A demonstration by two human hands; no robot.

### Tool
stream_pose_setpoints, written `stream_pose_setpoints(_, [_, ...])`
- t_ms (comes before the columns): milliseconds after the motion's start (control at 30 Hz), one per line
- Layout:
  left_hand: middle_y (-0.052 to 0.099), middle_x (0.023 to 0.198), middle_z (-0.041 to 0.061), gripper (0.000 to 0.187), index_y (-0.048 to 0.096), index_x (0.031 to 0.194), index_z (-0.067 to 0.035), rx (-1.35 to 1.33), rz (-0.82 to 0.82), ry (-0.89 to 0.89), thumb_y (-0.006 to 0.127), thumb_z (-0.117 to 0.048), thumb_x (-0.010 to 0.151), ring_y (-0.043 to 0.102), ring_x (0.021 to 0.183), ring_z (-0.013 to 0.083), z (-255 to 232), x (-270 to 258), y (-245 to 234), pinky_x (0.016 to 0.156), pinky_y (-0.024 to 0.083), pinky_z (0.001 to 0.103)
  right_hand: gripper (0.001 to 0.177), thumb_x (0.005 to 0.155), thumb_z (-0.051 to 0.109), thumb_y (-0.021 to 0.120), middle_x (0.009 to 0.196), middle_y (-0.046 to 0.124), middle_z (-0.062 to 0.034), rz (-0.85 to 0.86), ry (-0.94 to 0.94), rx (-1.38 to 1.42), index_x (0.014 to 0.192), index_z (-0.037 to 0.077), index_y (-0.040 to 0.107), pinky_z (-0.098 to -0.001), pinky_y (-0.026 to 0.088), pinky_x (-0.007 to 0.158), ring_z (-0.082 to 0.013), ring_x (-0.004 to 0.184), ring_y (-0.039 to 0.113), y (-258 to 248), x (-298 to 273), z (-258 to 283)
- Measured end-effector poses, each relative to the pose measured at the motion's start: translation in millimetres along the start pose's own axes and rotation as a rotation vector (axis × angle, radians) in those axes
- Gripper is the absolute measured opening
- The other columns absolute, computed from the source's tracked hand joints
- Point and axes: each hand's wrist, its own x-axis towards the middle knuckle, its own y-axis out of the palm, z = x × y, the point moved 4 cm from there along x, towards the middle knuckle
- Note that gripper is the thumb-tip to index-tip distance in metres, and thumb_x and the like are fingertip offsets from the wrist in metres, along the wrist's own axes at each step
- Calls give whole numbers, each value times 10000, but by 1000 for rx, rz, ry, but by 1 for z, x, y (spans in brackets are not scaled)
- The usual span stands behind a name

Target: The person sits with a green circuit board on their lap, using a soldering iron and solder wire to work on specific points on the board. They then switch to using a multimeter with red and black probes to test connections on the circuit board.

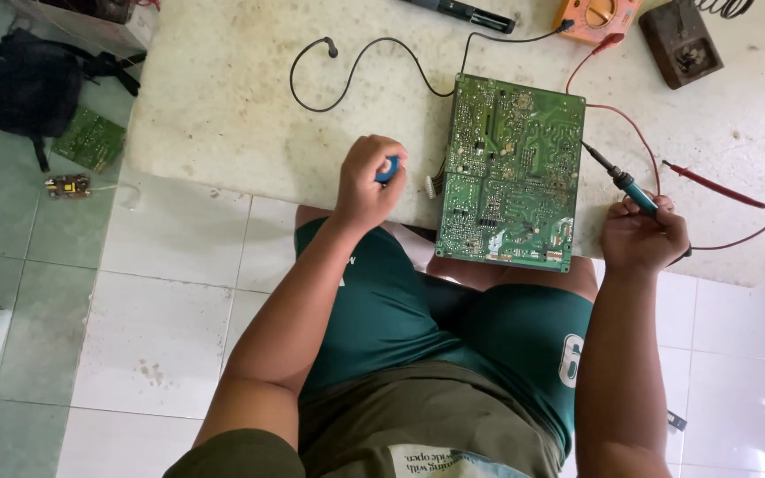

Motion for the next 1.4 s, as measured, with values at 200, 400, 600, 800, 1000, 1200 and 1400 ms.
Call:
stream_pose_setpoints(200, [681, 897, 39, 127, 640, 985, -94, 16, 61, 62, 641, 27, 944, 519, 716, 179, -15, -6, 4, 701, 446, 321, 53, 740, 88, 614, 755, 594, 20, -71, -20, 26, 762, 136, 620, -283, 462, 717, -203, 695, 561, -7, -1, -2])
stream_pose_setpoints(400, [659, 894, 65, 259, 612, 1127, -60, -219, 24, -153, 732, -225, 969, 602, 757, 107, -20, -15, 10, 607, 503, 233, 50, 735, 99, 603, 770, 550, 16, -159, 0, -4, 764, 139, 591, -291, 441, 727, -218, 706, 545, -9, 3, 4])
stream_pose_setpoints(600, [647, 951, 33, 352, 588, 1173, -98, -289, 97, -238, 779, -110, 879, 603, 819, 120, -22, -23, 7, 723, 552, 252, 67, 694, 63, 609, 794, 626, -7, -195, -23, 15, 737, 108, 633, -305, 426, 701, -244, 700, 537, 5, -11, 0])
stream_pose_setpoints(800, [596, 871, 76, 122, 565, 902, -80, -212, 77, -94, 646, 7, 876, 552, 698, 152, -37, -14, -5, 611, 483, 273, 57, 733, 70, 612, 712, 563, 2, -188, -27, 28, 707, 121, 611, -305, 488, 680, -224, 638, 531, -9, 4, 1])
stream_pose_setpoints(1000, [627, 824, 75, 45, 640, 856, -61, -150, 73, -155, 641, -22, 836, 584, 701, 167, -28, -20, 2, 597, 466, 278, 39, 724, 81, 591, 710, 529, -37, -149, -8, 10, 729, 118, 601, -285, 444, 680, -200, 647, 526, 2, -7, -1])
stream_pose_setpoints(1200, [642, 892, 111, 154, 682, 850, -9, -159, 123, -128, 658, -114, 959, 639, 781, 224, -32, -18, 5, 676, 525, 333, 52, 721, 78, 602, 691, 535, 10, -115, 0, 41, 707, 124, 624, -279, 479, 692, -204, 653, 544, -12, 1, 1])
stream_pose_setpoints(1400, [605, 851, 98, 135, 666, 816, 1, -134, 182, -196, 699, -68, 928, 609, 753, 214, -33, -24, 14, 654, 517, 327, 62, 727, 91, 605, 818, 616, -56, -23, 8, -27, 743, 123, 656, -278, 440, 690, -217, 730, 581, 6, -11, 1])
